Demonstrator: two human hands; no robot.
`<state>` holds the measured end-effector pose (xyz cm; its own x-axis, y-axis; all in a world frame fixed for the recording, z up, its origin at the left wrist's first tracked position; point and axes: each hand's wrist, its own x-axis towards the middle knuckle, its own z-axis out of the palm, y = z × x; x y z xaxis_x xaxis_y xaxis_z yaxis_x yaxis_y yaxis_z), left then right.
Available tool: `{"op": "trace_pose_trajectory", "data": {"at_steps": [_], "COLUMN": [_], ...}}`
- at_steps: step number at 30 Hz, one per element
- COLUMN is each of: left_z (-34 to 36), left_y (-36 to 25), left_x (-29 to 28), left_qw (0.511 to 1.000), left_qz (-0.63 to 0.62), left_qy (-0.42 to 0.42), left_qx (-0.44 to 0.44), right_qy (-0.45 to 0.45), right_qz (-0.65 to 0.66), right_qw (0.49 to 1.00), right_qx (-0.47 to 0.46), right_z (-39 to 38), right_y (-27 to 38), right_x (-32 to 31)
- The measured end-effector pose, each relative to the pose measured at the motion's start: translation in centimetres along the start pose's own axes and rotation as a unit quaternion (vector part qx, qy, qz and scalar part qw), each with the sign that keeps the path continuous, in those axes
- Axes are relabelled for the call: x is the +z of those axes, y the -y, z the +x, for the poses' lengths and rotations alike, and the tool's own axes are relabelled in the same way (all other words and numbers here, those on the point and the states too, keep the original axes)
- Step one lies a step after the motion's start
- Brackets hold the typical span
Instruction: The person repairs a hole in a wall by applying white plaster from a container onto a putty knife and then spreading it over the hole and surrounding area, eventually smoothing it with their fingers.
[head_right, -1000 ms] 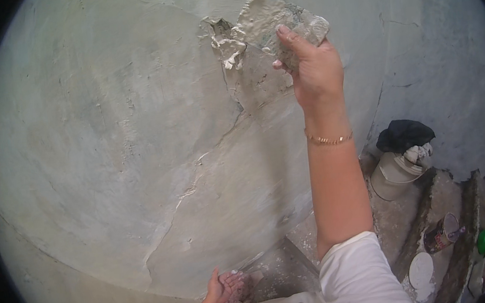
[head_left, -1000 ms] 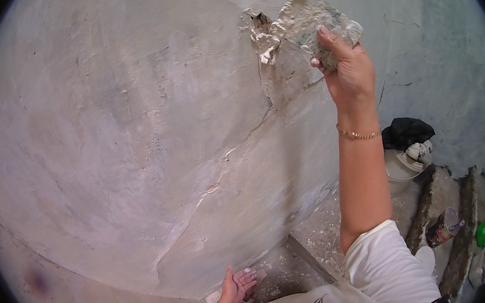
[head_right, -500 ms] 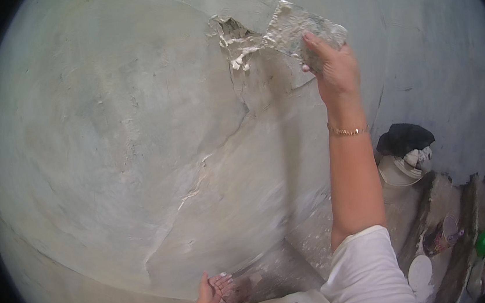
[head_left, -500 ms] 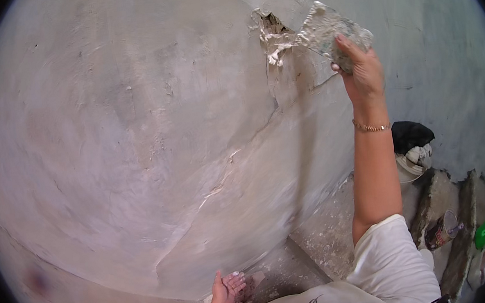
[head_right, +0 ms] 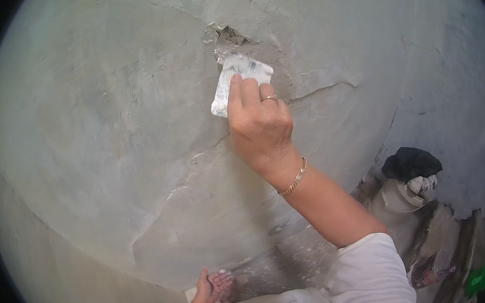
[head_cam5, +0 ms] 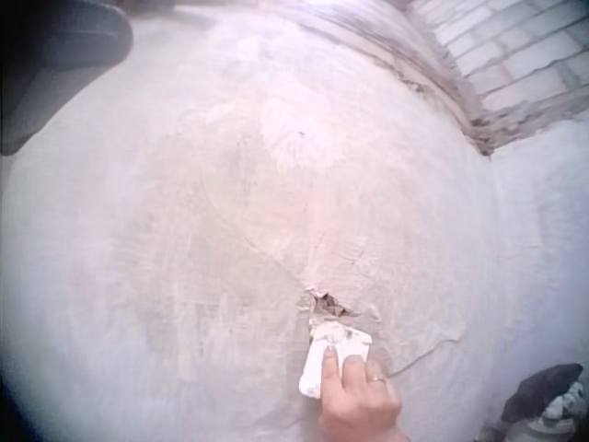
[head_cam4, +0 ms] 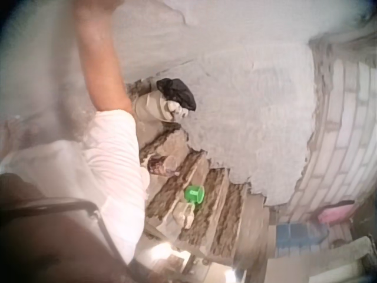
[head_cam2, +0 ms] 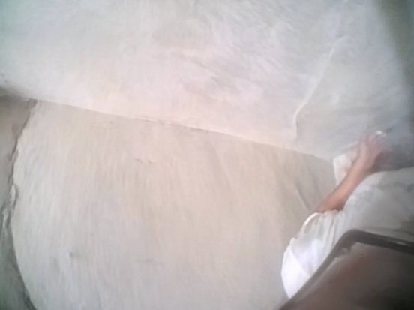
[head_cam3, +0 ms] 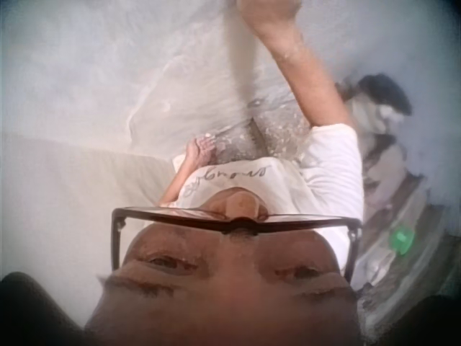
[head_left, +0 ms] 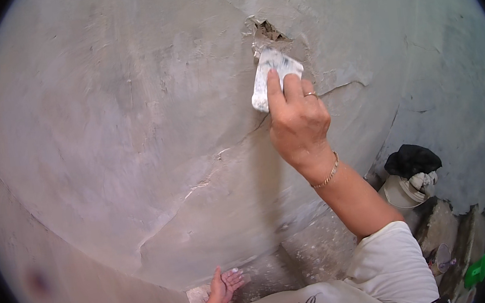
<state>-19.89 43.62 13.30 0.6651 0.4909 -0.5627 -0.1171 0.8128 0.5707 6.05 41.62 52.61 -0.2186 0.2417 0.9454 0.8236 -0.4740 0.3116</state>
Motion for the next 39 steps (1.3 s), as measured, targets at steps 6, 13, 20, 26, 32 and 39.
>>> {"op": "trace_pose_trajectory", "data": {"at_steps": [6, 13, 20, 26, 32, 39], "left_z": [-0.6, -0.5, -1.1, -1.4, -1.4, -1.5], "left_y": [1.3, 1.5, 0.8, -0.3, -1.1, -0.9], "left_x": [-0.1, -0.6, -1.3, -3.7, -4.8, -4.2], "left_qw": [1.000, 1.000, 1.000, 1.000, 1.000, 1.000], "left_qz": [-0.021, -0.011, 0.001, -0.010, -0.002, 0.004], "left_qy": [-0.004, 0.016, 0.012, 0.000, -0.010, 0.016], "left_qx": [0.005, 0.005, -0.001, 0.010, 0.012, 0.013], "right_qy": [0.090, 0.006, 0.082, 0.121, 0.198, 0.222], "right_qz": [0.084, 0.068, 0.075, 0.112, 0.419, 0.426], "right_qw": [0.990, 0.991, 0.994, 0.977, 0.847, 0.858], "right_qx": [0.064, 0.112, 0.004, 0.137, 0.261, 0.183], "right_z": [0.3, 3.4, 0.7, -0.8, 5.1, 9.3], "right_y": [-1.3, -2.5, 1.5, -0.7, -7.5, -11.5], "right_x": [-4.8, -3.9, -1.6, -5.1, -7.0, -1.3]}}
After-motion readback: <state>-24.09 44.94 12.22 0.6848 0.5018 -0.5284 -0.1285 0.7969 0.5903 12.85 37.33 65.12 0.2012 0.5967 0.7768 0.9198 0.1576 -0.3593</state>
